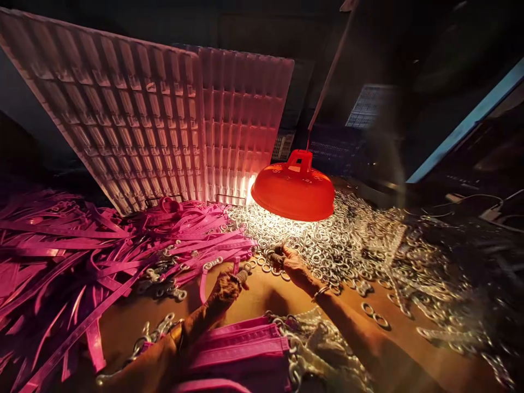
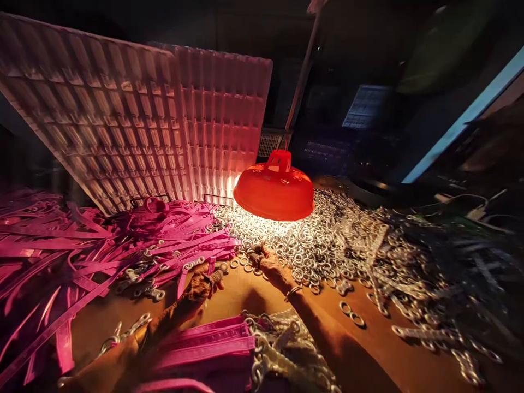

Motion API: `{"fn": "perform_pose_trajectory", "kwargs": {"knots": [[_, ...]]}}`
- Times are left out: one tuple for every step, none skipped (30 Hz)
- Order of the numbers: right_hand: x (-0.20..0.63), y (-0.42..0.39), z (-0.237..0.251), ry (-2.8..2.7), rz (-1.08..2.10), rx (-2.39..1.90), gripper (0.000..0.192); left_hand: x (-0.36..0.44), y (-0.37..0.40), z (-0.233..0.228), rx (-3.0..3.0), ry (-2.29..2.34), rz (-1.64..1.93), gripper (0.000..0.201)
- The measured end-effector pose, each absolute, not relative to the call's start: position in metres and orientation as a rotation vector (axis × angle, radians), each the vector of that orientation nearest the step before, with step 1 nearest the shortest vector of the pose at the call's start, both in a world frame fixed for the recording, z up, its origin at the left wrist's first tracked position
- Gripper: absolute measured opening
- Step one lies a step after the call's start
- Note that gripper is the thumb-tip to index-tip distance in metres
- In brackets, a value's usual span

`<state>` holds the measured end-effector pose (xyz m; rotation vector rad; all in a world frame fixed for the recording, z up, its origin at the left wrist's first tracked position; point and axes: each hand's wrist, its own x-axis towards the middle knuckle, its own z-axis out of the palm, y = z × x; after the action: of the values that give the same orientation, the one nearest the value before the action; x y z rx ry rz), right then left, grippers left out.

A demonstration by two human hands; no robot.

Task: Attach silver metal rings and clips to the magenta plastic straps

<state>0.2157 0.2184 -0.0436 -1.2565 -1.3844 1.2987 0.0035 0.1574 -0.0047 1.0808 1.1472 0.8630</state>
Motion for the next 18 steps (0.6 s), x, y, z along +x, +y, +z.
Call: {"fn": "perform_pose_trajectory", "kwargs": {"knots": [[0.212,0.212,-0.044,-1.353,1.345,-1.193,0.026,0.004,0.157,-0.008,1.097,1.147,0.877,0.051],[0.209,0.207,-0.044,-1.339,1.376,-1.140,0.023,0.004,0.156,-0.011,1.120,1.141,0.893,0.049],[0.205,0.202,-0.044,-1.340,1.390,-1.107,0.022,0.004,0.156,-0.014,1.151,1.133,0.915,0.047],[0.202,0.199,-0.043,-1.346,1.404,-1.078,0.022,0.004,0.156,-0.016,1.188,1.116,0.942,0.046],[0.199,0.197,-0.043,-1.349,1.415,-1.053,0.022,0.004,0.156,-0.018,1.222,1.094,0.972,0.044],[0.195,0.195,-0.042,-1.349,1.428,-1.033,0.021,0.004,0.156,-0.018,1.241,1.074,1.000,0.043],[0.192,0.194,-0.041,-1.346,1.439,-1.028,0.020,0.004,0.156,-0.018,1.245,1.058,1.027,0.042],[0.188,0.194,-0.039,-1.343,1.449,-1.036,0.019,0.004,0.156,-0.017,1.240,1.046,1.047,0.042],[0.185,0.194,-0.038,-1.335,1.463,-1.052,0.018,0.005,0.157,-0.014,1.228,1.045,1.058,0.042],[0.182,0.194,-0.037,-1.318,1.477,-1.072,0.019,0.007,0.158,-0.012,1.210,1.051,1.057,0.042],[0.178,0.194,-0.037,-1.293,1.494,-1.095,0.021,0.008,0.159,-0.010,1.192,1.060,1.049,0.042],[0.176,0.194,-0.037,-1.262,1.518,-1.110,0.024,0.010,0.159,-0.008,1.173,1.066,1.039,0.043],[0.173,0.195,-0.038,-1.228,1.545,-1.114,0.027,0.011,0.160,-0.006,1.157,1.075,1.030,0.043],[0.172,0.195,-0.039,-1.198,1.570,-1.106,0.028,0.012,0.161,-0.006,1.154,1.083,1.023,0.043],[0.171,0.195,-0.040,-1.172,1.585,-1.097,0.028,0.012,0.161,-0.005,1.177,1.085,1.024,0.041],[0.170,0.196,-0.041,-1.157,1.593,-1.087,0.027,0.012,0.162,-0.006,1.231,1.084,1.036,0.038],[0.170,0.196,-0.042,-1.153,1.593,-1.078,0.026,0.011,0.162,-0.006,1.301,1.088,1.061,0.034],[0.170,0.196,-0.042,-1.152,1.597,-1.069,0.024,0.011,0.161,-0.007,1.375,1.098,1.084,0.030]]}}
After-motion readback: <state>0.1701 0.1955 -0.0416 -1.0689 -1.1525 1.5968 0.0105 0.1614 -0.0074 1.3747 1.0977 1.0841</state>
